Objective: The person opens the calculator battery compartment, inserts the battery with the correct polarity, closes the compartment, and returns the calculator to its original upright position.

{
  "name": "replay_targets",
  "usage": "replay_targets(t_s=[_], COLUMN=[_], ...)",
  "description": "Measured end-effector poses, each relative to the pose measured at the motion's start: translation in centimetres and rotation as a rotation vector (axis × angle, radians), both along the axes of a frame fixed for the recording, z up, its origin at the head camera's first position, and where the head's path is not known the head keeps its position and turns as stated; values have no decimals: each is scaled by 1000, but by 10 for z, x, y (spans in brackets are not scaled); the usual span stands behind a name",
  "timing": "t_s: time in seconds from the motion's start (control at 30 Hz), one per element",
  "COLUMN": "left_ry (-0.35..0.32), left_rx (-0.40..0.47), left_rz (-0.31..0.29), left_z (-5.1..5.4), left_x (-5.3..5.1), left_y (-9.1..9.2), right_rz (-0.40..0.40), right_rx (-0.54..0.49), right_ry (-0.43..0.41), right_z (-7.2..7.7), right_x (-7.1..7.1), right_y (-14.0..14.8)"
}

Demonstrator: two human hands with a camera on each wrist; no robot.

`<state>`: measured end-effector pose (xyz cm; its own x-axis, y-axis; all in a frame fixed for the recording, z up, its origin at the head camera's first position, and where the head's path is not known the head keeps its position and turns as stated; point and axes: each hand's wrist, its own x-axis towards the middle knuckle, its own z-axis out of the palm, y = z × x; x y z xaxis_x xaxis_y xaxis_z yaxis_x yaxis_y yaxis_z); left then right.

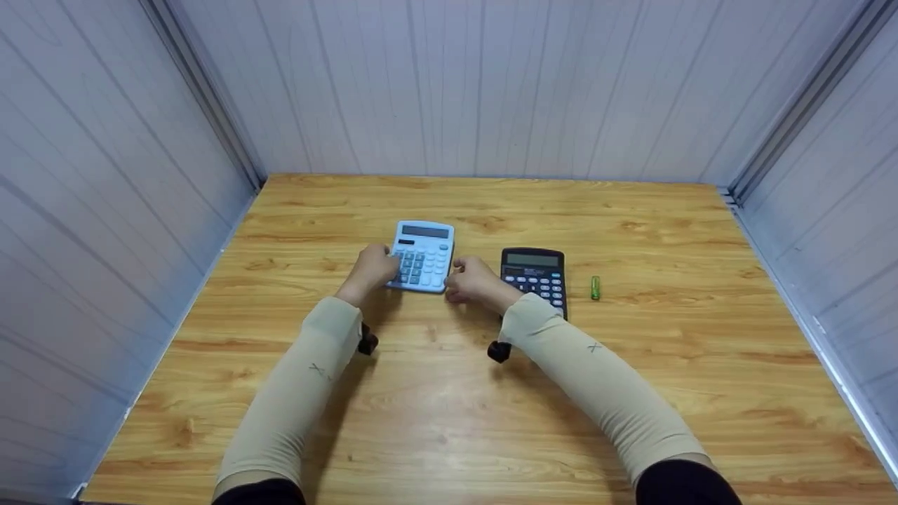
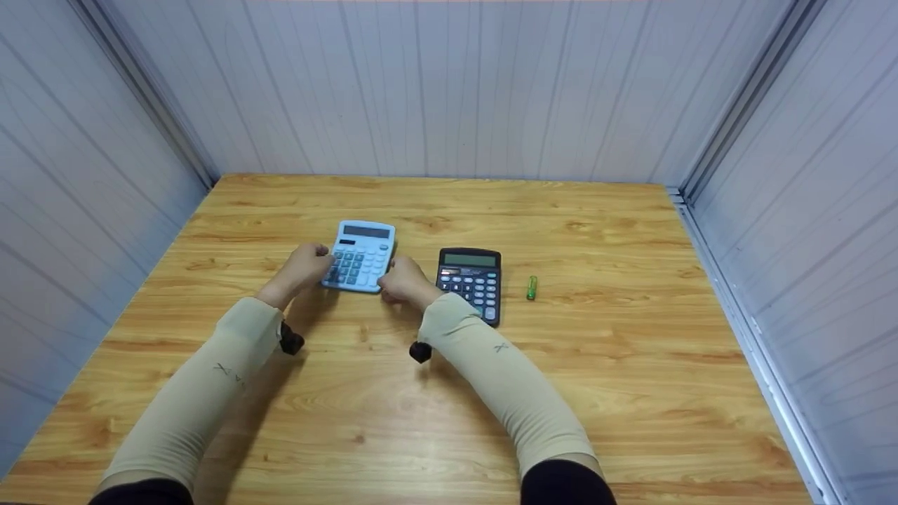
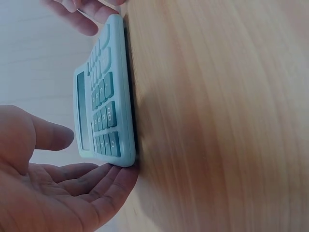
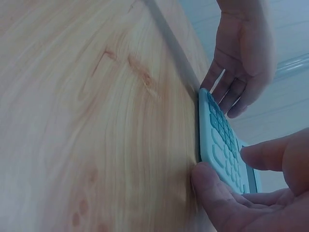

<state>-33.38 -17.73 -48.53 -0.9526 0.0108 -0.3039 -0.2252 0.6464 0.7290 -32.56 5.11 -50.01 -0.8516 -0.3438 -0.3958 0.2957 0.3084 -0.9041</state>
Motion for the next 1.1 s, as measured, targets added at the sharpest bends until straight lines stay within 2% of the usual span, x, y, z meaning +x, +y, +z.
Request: replay_targets(t_s=[0.17,0.3,0.33,0.37,0.53,0.57,0.73,0.9,1.1], left_ry=[26,31,41,39,27,9,-34,6,41], left_rx=[22,40,63,61,70,58,125,146,242], left_rz=[-4,3,-3,-1,7,21,47,59,88], left_z=[-1,-3,-14,-14,-14,-2,-1,-1,-1], left_x=[1,3,-3,-3,-3,5,4,2,0], left_y=[-2,-1,-5,-5,-5,0,1,6,13], right_rz=[9,29,35,41,37,32,-5,-74,-91], right_rx=[31,88,101,118,142,141,120,53,55], right_ry=[11,52,59,69,78,76,51,47,126], right_z=[1,-1,-2,-2,-2,-2,-2,-1,5], right_x=[-2,-2,-2,-2,-2,-2,-3,-4,-3], right_y=[-4,-4,-4,-4,-4,-4,-2,-1,4])
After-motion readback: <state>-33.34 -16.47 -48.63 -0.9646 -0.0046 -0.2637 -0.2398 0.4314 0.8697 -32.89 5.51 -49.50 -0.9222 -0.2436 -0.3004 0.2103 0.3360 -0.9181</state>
